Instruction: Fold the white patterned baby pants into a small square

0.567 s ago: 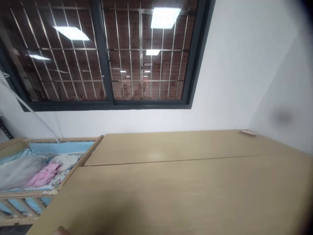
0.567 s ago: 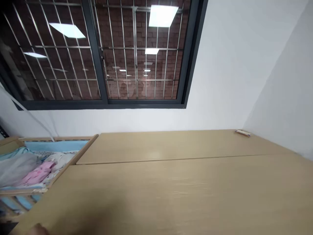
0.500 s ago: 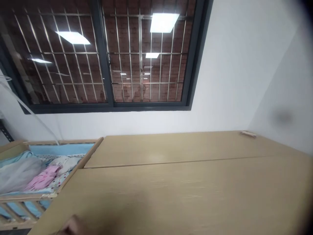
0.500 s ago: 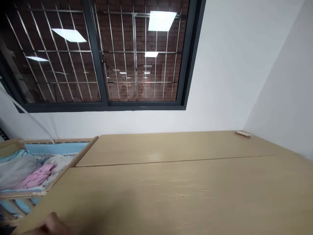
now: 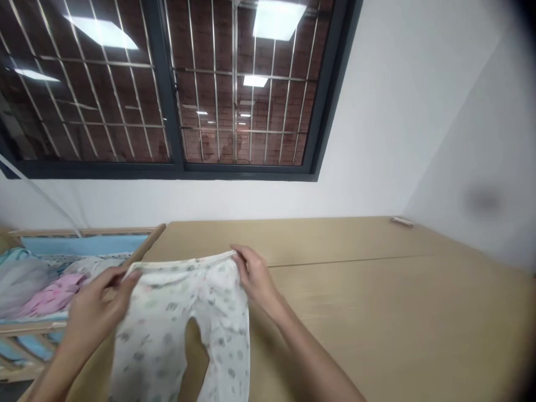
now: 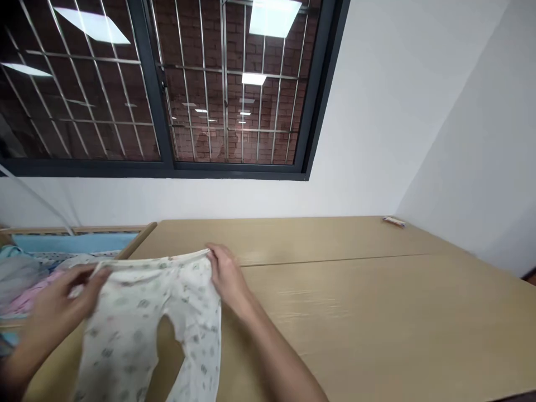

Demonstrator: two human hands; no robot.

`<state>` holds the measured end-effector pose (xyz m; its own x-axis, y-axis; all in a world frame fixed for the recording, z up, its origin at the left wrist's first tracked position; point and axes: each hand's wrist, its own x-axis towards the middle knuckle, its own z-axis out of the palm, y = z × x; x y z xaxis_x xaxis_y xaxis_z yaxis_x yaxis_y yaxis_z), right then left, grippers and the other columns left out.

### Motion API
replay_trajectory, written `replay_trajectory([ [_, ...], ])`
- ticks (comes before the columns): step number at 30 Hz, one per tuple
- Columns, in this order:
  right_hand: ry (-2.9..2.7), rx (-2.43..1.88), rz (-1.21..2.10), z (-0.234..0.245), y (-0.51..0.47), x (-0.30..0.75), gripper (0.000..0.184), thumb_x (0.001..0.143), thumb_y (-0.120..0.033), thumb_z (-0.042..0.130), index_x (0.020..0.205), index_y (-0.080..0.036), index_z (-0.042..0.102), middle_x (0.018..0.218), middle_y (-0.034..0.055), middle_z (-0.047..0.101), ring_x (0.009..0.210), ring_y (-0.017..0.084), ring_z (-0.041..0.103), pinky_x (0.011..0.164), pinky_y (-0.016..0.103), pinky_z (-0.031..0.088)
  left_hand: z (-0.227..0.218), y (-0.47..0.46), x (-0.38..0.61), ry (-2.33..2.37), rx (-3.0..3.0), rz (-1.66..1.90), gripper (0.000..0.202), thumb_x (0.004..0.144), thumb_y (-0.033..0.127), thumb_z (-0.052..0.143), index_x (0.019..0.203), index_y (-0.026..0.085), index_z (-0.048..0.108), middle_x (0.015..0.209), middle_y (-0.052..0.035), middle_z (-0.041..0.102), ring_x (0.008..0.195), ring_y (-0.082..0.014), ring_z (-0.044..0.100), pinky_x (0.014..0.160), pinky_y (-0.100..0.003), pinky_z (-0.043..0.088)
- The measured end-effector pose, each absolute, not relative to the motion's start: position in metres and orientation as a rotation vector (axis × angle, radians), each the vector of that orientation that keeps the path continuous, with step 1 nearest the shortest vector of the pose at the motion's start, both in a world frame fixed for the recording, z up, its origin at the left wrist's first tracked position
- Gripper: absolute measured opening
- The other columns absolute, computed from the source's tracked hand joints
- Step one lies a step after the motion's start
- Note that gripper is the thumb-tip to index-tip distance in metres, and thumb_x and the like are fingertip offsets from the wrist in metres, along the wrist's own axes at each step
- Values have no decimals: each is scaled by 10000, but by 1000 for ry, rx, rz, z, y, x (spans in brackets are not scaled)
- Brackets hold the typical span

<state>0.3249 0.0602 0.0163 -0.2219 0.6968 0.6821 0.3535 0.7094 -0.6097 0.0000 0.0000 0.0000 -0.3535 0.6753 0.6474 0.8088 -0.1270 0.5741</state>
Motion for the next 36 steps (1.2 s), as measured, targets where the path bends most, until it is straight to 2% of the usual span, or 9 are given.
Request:
replay_trajectory([
  [4,-1838,-1091,520,-15,99,355,348,988,-220,520,1320,-171,611,1053,93,739,1002,218,683,928,352,513,-26,58,33,-1991,-2035,-1581,465,858,674,554,995,237,633,853,-10,685,770,-207,627,732,-304,511],
  [10,-1826,-1440,574,-78,156,373,190,953,-192,533,1071,-192,682,944,54,740,873,197,678,784,279,498,-79,127,53,-2092,-2338,-1349,389,946,584,410,1019,230,556,827,0,642,750,-199,618,712,-291,491],
  [18,-1874,-1607,498,-129,211,364,159,935,-130,525,992,-180,666,961,58,695,923,187,617,822,260,436,-125,190,67,-2289,-2247,-1068,231,1005,375,377,1013,223,551,1027,-83,673,1047,-262,619,910,-376,473],
  [21,-1897,-1667,475,-139,230,359,148,933,-124,545,984,-176,673,986,78,690,947,199,612,832,266,423,-134,204,69,-2350,-2195,-1012,237,1030,344,400,1058,183,572,1075,-94,656,1065,-247,609,948,-409,468],
  [27,-1923,-1721,479,-150,264,354,180,936,-118,554,1028,-173,699,1053,116,680,984,218,625,863,278,417,-131,219,75,-2465,-2140,-914,275,999,423,553,1072,164,612,1063,-58,637,995,-221,615,921,-430,491],
  [31,-1946,-1675,546,-156,280,356,203,916,-90,564,1048,-158,702,1094,118,666,970,198,625,868,265,431,-107,205,97,-2446,-2139,-904,223,994,274,482,1128,130,587,1220,-158,590,1172,-295,547,1010,-482,421],
  [33,-1944,-1650,604,-158,286,358,189,906,-90,572,1035,-157,692,1042,88,674,916,172,625,846,249,444,-93,180,121,-2354,-2250,-915,247,999,251,417,1152,140,577,1272,-180,576,1223,-303,520,1032,-462,397],
  [34,-1937,-1642,634,-158,288,359,174,897,-93,581,1021,-156,686,994,69,677,882,162,622,830,243,450,-87,162,135,-2287,-2361,-906,248,1012,279,394,1110,169,593,1225,-148,611,1186,-280,549,1010,-425,415],
  [36,-1916,-1637,693,-159,292,361,139,874,-101,608,985,-158,669,893,33,670,810,146,610,790,234,460,-80,118,167,-2129,-2661,-839,282,1022,404,403,964,230,618,999,-53,684,952,-218,638,850,-337,477],
])
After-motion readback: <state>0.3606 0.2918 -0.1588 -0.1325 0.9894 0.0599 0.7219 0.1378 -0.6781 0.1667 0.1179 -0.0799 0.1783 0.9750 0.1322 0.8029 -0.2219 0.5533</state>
